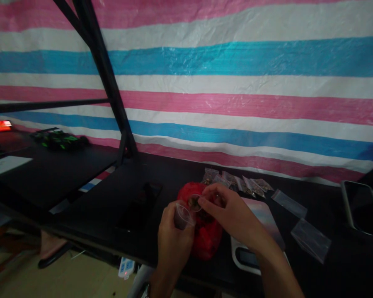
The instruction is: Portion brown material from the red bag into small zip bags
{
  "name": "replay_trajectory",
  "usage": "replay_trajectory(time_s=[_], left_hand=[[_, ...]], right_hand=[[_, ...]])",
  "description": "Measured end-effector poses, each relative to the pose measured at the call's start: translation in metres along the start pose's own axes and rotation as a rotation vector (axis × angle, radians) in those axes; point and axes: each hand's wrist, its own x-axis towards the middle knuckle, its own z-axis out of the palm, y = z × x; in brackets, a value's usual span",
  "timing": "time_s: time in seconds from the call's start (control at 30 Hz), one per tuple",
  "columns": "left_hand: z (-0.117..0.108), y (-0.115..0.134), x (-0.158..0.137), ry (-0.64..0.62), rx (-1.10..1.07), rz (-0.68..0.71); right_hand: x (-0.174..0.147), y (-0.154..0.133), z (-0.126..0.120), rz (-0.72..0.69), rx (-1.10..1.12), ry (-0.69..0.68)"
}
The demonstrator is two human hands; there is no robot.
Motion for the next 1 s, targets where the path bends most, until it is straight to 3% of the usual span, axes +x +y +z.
replay_trajectory(time_s=[0.2, 0.4, 0.57, 0.7, 0.87, 1.0], left_hand=[[-0.002, -0.007, 0.002, 0.044, 0.062, 0.062], [-0.002, -0.008, 0.002, 0.054, 0.041, 0.02], [-0.002, -0.005, 0.002, 0.037, 0.041, 0.023], [-0.003, -0.002, 0.004, 0.12, 0.087, 0.046], [-0.004, -0.002, 0.005, 0.226, 0.098, 0.085], [-0.003, -0.008, 0.001, 0.251, 0.086, 0.108]], right_hand=[[-0.005, -0.015, 0.024, -0.148, -0.166, 0.019], [-0.006, -0.02, 0.029, -0.217, -0.206, -0.028], [-0.001, -0.013, 0.027, -0.191, -0.169, 0.072], [0.006, 0.002, 0.02, -0.07, -0.211, 0.167], [0.005, 0.014, 0.008, -0.028, -0.327, 0.059], [-0.006, -0.001, 0.008, -0.032, -0.249, -0.106]])
